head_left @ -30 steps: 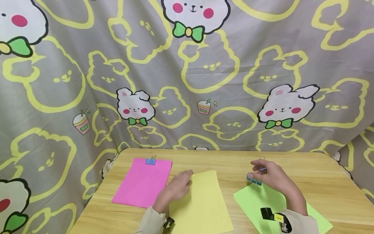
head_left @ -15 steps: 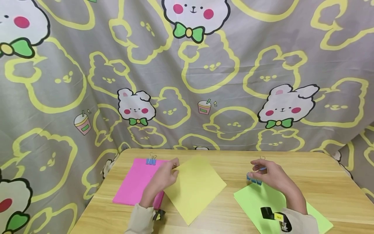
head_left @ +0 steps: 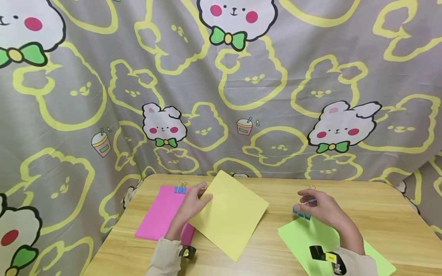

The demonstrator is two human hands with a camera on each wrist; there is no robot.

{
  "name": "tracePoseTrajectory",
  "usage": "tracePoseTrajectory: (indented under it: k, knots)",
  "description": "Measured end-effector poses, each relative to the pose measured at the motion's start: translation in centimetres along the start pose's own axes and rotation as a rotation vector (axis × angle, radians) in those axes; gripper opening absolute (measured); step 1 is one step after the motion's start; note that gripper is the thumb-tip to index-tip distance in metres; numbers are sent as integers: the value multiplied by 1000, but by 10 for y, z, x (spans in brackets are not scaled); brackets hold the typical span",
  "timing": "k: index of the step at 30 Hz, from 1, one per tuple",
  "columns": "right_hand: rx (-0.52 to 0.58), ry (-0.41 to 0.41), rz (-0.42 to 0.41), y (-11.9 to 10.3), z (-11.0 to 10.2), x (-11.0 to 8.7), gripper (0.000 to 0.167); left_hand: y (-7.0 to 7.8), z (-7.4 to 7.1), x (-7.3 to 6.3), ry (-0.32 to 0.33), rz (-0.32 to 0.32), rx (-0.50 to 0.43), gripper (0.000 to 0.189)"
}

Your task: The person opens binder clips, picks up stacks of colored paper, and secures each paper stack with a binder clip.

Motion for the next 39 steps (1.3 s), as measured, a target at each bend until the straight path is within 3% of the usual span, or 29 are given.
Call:
tracePoseTrajectory:
  k: [5,12,15,23,28,32,34,36,38,39]
  knots:
    - [-12,7,2,0,-1,0,52,-5,-1,1,46,-38,-91,24]
    - [-10,5,8,1,-2,-1,52,-23,-3,1,190,-149,-336,24]
    - [-14,7,10,1,-2,-1,52,-27,-4,2,207,-152,-324,15]
    - [-20,5,11,2,-2,-1,52,-26,-1,3,183,-160,-278,27]
    - [-24,6,12,2,-2,-1,52,-30,1,2,143,-195,-341,34]
    - [-29,8,13,2,-3,-1,52,-30,3,2,86,-174,-383,18]
    - [-29,6,15,2,-3,-2,52,-29,5,3,57,-169,-389,27]
    - [-26,5,14,2,-3,-2,52,-29,7,3,45,-171,-398,31]
    - [-26,6,12,1,-3,-2,51,-29,6,2,47,-189,-405,22]
    - [-26,7,10,1,-3,-2,51,-30,5,1,56,-192,-412,30]
Point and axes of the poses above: each hand's wrist, its own x-axis towards the middle knuckle, its own z-axis out of the palm, y = z × x, the point moved 6 cm from there along x, towards the middle knuckle, and after that the axes turned 11 degrees about -x, right-handed, at the moved point
